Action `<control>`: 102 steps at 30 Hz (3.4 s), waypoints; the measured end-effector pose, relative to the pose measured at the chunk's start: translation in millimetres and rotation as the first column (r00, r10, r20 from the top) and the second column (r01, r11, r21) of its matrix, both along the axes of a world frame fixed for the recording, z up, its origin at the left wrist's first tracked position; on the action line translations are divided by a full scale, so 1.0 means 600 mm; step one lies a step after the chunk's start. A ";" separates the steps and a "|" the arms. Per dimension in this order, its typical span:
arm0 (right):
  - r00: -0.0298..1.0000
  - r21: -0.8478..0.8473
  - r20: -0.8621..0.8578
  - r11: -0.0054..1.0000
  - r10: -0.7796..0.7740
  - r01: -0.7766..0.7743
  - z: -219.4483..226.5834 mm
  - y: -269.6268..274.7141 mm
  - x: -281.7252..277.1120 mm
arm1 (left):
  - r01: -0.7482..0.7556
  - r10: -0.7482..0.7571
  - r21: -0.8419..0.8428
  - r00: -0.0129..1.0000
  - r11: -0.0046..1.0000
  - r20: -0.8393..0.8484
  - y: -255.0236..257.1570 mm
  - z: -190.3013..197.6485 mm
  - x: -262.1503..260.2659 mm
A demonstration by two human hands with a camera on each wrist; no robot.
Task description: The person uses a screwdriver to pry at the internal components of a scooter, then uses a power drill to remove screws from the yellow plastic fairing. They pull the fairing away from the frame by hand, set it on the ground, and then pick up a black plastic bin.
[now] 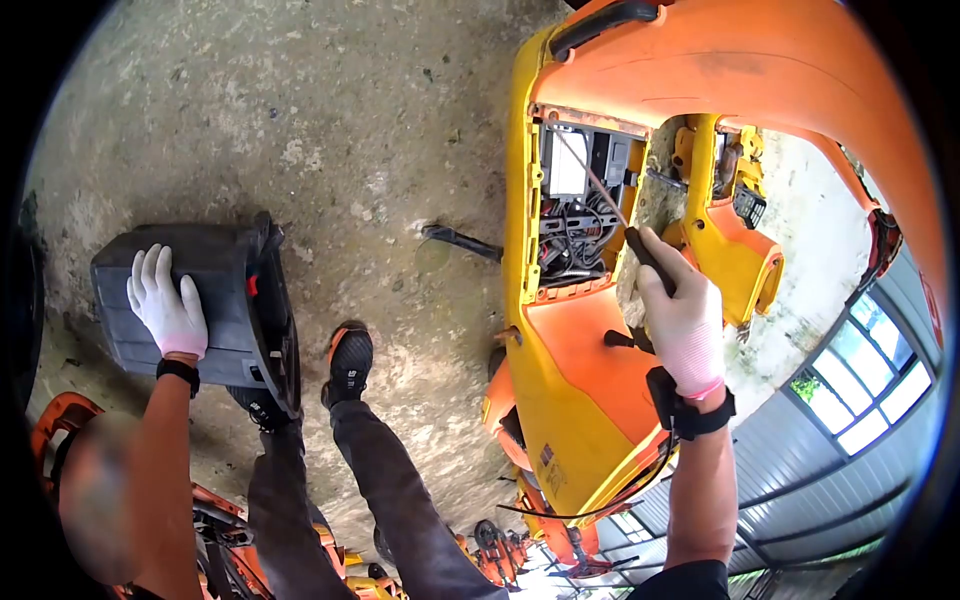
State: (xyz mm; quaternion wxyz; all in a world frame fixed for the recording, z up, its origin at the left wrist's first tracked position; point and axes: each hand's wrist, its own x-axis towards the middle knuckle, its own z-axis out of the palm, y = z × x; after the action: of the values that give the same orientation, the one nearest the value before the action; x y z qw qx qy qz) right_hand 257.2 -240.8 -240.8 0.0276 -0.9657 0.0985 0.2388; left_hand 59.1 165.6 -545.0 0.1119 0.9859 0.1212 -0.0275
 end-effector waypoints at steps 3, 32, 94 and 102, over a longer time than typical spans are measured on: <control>0.998 0.036 -0.049 0.999 -0.027 0.029 0.005 -0.014 -0.004 | 0.003 -0.003 -0.003 1.000 1.000 -0.004 0.000 0.001 0.001; 0.911 0.099 -0.251 0.945 0.328 -0.312 -0.154 0.111 0.094 | -0.002 0.001 -0.046 1.000 0.999 -0.021 0.002 0.004 0.000; 0.359 0.102 -0.469 0.453 0.807 -0.886 -0.213 -0.005 -0.148 | 0.007 0.001 -0.030 0.963 1.000 0.268 -0.010 0.004 -0.001; 0.795 -0.205 -0.586 0.978 -0.155 0.039 0.005 0.056 -0.104 | 0.021 -0.004 -0.069 0.969 0.997 0.249 0.001 0.003 -0.008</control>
State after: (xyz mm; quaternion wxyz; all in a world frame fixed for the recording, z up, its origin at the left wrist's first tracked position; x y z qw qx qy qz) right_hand 194.6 -206.9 -237.6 -0.0813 -0.8325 0.1731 0.5199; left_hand 54.1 166.4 -543.0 0.1609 0.9777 0.0990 0.0911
